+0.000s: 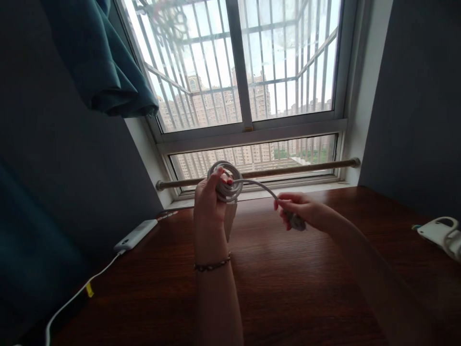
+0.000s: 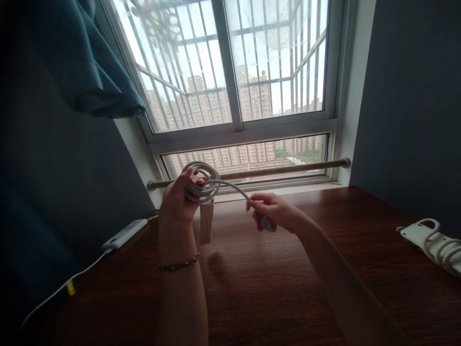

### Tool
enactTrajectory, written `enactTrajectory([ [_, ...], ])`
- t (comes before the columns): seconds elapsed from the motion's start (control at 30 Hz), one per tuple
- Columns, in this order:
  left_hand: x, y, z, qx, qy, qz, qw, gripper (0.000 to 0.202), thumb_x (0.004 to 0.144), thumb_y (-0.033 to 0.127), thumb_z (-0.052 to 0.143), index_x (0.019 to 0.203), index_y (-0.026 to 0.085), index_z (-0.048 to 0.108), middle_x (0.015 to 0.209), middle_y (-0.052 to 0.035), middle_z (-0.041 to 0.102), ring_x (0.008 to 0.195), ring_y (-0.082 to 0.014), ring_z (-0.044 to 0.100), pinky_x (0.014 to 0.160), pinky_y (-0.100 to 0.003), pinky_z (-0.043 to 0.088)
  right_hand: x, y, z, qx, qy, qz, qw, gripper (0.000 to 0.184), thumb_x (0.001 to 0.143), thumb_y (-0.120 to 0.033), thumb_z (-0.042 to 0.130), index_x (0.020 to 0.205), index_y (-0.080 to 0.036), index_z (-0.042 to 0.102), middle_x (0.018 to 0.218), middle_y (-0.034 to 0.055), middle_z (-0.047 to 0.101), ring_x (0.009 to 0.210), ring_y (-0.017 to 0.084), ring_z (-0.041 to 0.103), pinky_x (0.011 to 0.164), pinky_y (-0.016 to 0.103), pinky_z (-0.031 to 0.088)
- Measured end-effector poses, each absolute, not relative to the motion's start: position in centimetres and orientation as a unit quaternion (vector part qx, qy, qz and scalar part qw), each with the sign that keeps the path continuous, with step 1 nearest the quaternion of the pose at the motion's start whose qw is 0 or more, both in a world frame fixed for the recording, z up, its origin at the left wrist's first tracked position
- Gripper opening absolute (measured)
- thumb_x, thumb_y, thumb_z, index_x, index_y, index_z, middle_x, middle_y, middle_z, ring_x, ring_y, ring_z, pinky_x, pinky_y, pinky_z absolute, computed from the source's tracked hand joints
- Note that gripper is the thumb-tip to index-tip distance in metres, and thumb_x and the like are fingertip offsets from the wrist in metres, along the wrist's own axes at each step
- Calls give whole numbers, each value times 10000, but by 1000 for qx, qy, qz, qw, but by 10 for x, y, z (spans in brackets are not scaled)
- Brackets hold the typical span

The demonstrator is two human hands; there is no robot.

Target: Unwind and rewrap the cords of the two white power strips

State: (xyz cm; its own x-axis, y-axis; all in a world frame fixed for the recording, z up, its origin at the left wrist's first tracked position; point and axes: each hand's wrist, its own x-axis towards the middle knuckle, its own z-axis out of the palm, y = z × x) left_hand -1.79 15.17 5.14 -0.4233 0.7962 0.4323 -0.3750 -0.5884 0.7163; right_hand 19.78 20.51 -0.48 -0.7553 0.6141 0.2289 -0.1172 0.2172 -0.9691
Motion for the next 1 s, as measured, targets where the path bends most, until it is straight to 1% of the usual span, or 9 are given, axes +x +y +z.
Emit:
enactTrajectory([
  [0.07,-22,152,49,433,327,752,375,252,620,295,748,666,92,606,488,33,529,474,-55,505,460,-154,407,203,203,0,-265,-738,447,430,315,858,-410,550,970,-123,612,584,-6,480,459,103,448,428,203,357],
  [0.13,-23,153,47,455,374,709,388,270,600,299,760,688,79,630,486,23,540,457,-57,499,432,-150,387,207,195,7,-324,-752,261,511,269,863,-334,554,1056,-180,661,573,-11,512,458,95,445,443,204,346],
  [0.27,-14,155,46,449,384,705,392,228,568,227,759,715,81,665,635,-20,641,572,-67,571,521,-136,439,210,171,18,-326,-759,66,559,216,858,-231,576,1043,-259,684,704,-31,619,565,86,537,541,206,394],
  [0.37,-2,155,47,474,393,673,409,243,586,228,745,786,100,691,769,-52,687,653,-89,602,560,-143,461,208,158,21,-291,-777,35,557,221,848,-180,583,1035,-241,685,792,-40,645,625,88,566,581,210,407],
  [0.47,11,156,47,493,396,642,434,209,596,238,725,761,112,696,734,-46,686,628,-88,589,534,-144,444,210,151,24,-306,-780,-12,545,239,847,-165,576,1047,-246,679,836,-43,649,672,108,581,595,234,400],
  [0.67,28,154,46,567,408,609,375,215,655,257,660,821,125,695,811,-50,689,724,-119,591,610,-189,434,216,140,29,-402,-790,-39,461,240,833,-188,576,1018,-290,693,767,-7,645,658,167,593,583,259,392],
  [0.8,39,145,49,626,423,561,338,229,687,322,653,801,124,667,658,-7,608,586,-94,490,534,-203,361,210,139,28,-431,-788,-31,439,215,859,-199,536,979,-258,704,756,32,640,709,194,602,639,275,400],
  [0.87,44,140,50,676,437,521,284,256,709,378,642,795,137,640,631,6,557,576,-101,454,529,-217,342,207,142,27,-440,-781,-18,442,207,869,-209,521,954,-241,707,774,40,641,734,200,604,664,282,402],
  [1.0,51,133,50,721,509,463,79,306,761,467,575,760,164,619,654,-4,556,613,-127,456,545,-241,316,206,156,22,-436,-767,79,464,202,862,-266,541,1001,-249,686,759,5,637,719,187,599,643,280,415],
])
